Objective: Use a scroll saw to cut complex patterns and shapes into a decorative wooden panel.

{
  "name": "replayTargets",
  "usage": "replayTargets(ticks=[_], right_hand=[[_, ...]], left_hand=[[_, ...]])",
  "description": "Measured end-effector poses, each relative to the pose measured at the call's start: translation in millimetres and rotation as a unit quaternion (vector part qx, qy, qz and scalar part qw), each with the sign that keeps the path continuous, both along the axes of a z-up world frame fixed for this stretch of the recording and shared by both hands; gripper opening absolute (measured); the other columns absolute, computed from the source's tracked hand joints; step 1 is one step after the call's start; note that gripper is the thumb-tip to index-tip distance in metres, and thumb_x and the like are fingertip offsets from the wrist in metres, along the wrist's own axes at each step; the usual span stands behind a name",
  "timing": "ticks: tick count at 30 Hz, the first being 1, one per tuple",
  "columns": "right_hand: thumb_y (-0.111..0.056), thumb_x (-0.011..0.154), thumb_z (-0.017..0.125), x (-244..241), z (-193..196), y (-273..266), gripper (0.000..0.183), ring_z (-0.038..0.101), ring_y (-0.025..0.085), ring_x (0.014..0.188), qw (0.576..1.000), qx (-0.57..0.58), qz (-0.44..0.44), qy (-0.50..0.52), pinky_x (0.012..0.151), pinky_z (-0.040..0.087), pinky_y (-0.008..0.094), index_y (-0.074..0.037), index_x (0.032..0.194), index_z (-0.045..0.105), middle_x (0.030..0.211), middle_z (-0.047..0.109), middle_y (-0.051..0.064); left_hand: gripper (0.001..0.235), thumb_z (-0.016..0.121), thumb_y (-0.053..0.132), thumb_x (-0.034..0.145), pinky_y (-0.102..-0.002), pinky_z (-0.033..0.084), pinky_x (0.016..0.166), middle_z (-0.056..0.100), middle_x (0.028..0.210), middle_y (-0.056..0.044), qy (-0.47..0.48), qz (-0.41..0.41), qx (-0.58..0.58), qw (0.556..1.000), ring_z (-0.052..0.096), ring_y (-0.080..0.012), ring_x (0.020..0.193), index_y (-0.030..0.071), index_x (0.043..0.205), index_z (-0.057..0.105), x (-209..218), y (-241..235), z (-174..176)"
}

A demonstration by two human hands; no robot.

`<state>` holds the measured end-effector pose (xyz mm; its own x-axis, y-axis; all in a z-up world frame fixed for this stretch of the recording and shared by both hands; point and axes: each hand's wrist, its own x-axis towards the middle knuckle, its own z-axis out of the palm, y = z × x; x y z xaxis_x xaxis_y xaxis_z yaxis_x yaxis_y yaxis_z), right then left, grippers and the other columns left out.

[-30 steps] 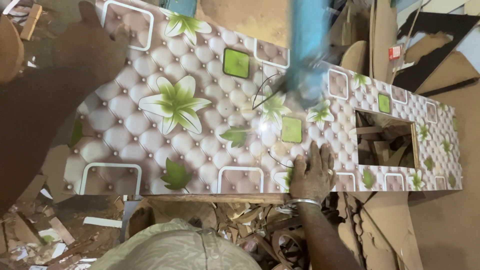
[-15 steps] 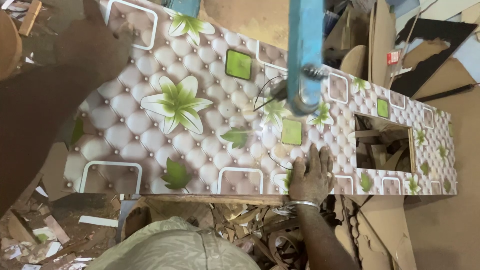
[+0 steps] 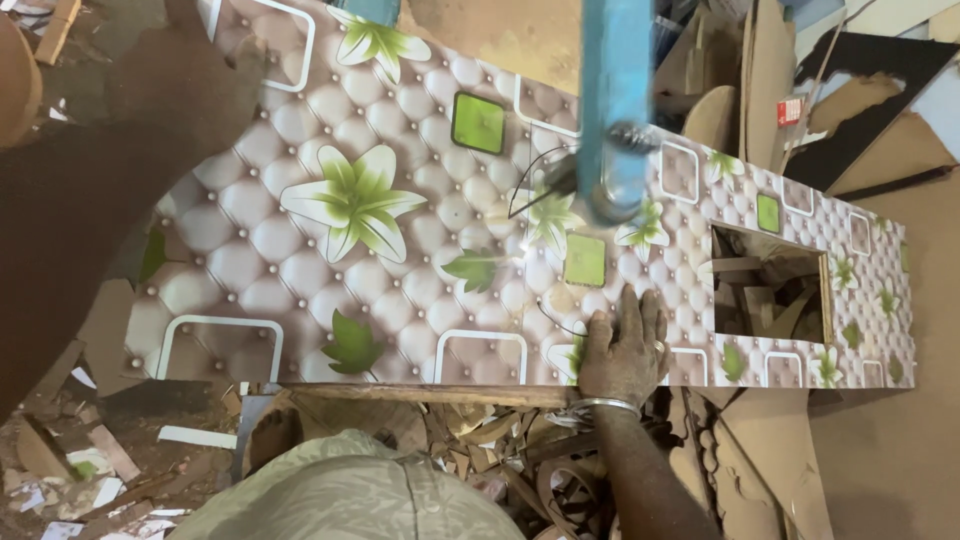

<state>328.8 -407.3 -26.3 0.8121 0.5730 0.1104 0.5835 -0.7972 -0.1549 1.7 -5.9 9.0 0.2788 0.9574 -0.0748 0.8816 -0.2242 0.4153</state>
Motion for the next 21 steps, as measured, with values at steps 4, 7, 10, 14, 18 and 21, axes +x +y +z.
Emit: replayTargets(ticks=[4,7,10,14,18,21], right_hand=[[-0.059,0.097,0.038,1.3,0.0,0.8,0.068,0.018,0.024,0.158,1.000,-0.007,0.004,-0.006,0.125,0.004,0.062,-0.030,0.158,0.039,0.172,0.025,0.002],[-0.059,0.096,0.039,-3.1,4.2,1.9,0.068,0.018,0.023,0.158,1.000,-0.013,-0.012,0.006,0.126,0.004,0.061,-0.032,0.158,0.039,0.172,0.025,0.000],[-0.059,0.097,0.040,-3.8,5.3,1.5,0.067,0.018,0.022,0.159,1.000,-0.008,-0.001,0.005,0.126,0.005,0.062,-0.031,0.158,0.040,0.172,0.026,0.000],[-0.059,0.099,0.040,-0.2,1.0,0.3,0.067,0.018,0.023,0.159,1.000,-0.008,-0.005,0.008,0.126,0.004,0.061,-0.031,0.159,0.039,0.172,0.025,0.001],[-0.058,0.098,0.039,-5.0,6.4,3.9,0.067,0.017,0.023,0.159,1.000,-0.012,-0.012,0.012,0.125,0.002,0.061,-0.032,0.159,0.038,0.172,0.025,-0.001],[-0.059,0.097,0.039,-3.8,6.1,3.2,0.067,0.017,0.022,0.158,1.000,-0.010,-0.007,0.011,0.125,0.002,0.060,-0.032,0.159,0.037,0.171,0.024,-0.001]], left_hand=[[0.083,0.054,0.056,0.115,-0.060,0.055,0.083,0.066,0.104,-0.041,-0.016,-0.019,0.047,0.999,0.068,-0.0567,0.093,-0.014,0.151,0.027,-4.0,18.4,-36.1],[0.080,0.055,0.057,0.114,-0.060,0.055,0.079,0.067,0.101,-0.041,-0.001,-0.020,0.065,0.998,0.068,-0.0556,0.090,-0.018,0.140,0.042,-5.5,17.7,-36.2],[0.068,0.053,0.053,0.113,-0.059,0.056,0.081,0.067,0.103,-0.038,-0.010,-0.055,0.092,0.994,0.068,-0.0534,0.092,-0.015,0.126,0.056,-6.3,11.9,-29.6],[0.062,0.055,0.051,0.112,-0.058,0.056,0.076,0.068,0.099,-0.034,-0.009,-0.040,0.098,0.994,0.070,-0.0495,0.087,-0.011,0.119,0.061,-4.4,10.2,-30.0],[0.053,0.057,0.046,0.113,-0.057,0.056,0.075,0.069,0.096,-0.032,-0.014,-0.049,0.115,0.992,0.069,-0.0486,0.086,-0.006,0.112,0.066,-4.7,0.1,-13.8],[0.049,0.059,0.043,0.110,-0.056,0.056,0.078,0.070,0.100,-0.032,-0.068,-0.078,0.166,0.981,0.069,-0.0492,0.088,-0.005,0.119,0.065,-9.9,-13.2,-0.1]])
